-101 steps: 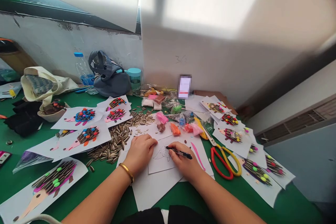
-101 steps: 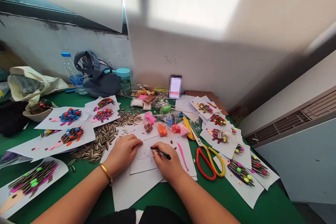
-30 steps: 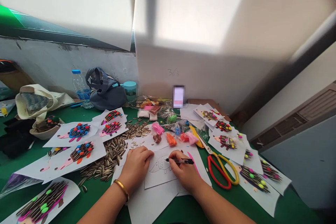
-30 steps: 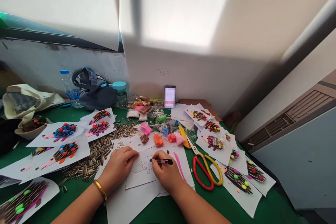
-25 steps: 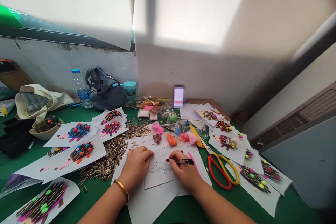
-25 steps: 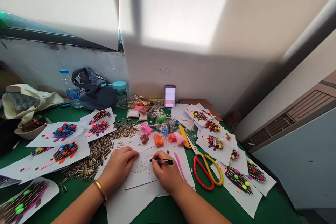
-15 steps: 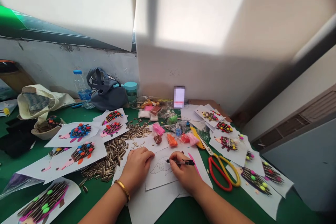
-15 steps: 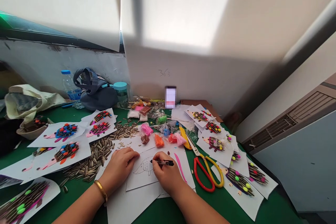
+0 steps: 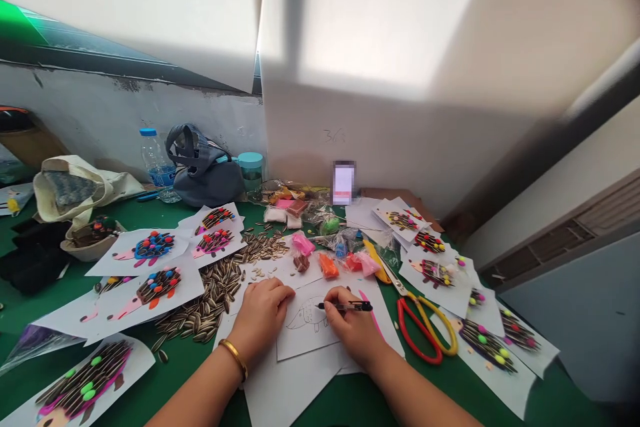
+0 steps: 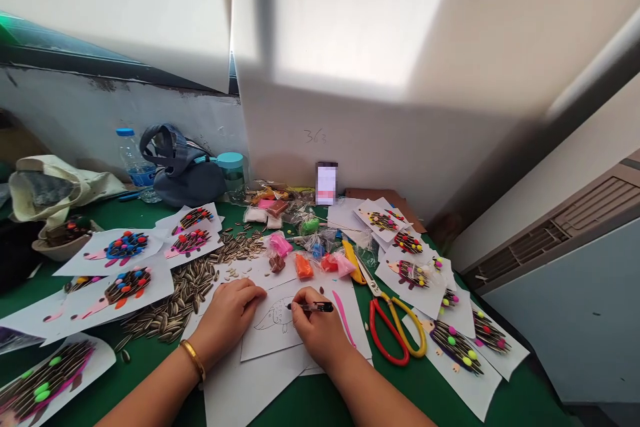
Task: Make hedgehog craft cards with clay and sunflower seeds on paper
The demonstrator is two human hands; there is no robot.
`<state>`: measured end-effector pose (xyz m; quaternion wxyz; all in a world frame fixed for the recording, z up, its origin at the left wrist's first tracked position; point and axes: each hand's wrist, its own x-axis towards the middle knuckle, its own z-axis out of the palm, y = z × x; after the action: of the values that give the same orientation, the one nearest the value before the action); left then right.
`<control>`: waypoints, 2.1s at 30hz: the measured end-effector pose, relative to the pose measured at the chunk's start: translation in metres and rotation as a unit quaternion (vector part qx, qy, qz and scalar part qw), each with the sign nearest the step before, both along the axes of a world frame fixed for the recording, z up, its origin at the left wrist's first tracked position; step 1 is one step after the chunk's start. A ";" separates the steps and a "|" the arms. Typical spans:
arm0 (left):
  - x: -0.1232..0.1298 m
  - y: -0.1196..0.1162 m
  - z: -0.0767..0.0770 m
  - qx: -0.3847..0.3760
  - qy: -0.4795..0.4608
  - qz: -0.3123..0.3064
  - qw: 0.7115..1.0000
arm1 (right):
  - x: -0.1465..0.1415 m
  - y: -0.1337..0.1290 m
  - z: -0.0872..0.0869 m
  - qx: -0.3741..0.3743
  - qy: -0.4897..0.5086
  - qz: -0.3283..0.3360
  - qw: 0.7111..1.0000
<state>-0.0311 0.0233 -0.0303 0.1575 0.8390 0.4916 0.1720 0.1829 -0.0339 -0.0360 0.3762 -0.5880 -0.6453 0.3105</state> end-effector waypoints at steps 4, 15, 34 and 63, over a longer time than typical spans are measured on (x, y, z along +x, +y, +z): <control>0.001 0.000 0.001 -0.003 -0.001 0.000 1.000 | 0.000 0.000 0.000 -0.003 0.000 0.000 1.000; 0.001 0.001 0.000 -0.007 0.001 0.000 1.000 | 0.001 0.000 0.001 -0.006 0.002 -0.004 1.000; 0.001 0.001 -0.001 -0.009 -0.006 -0.001 1.000 | 0.001 0.000 -0.001 -0.009 -0.003 0.004 1.000; 0.001 0.001 -0.002 0.001 -0.002 -0.004 1.000 | 0.002 0.000 0.000 -0.007 -0.006 0.002 1.000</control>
<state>-0.0297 0.0244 -0.0321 0.1586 0.8409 0.4874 0.1738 0.1847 -0.0341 -0.0361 0.3675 -0.5912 -0.6464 0.3124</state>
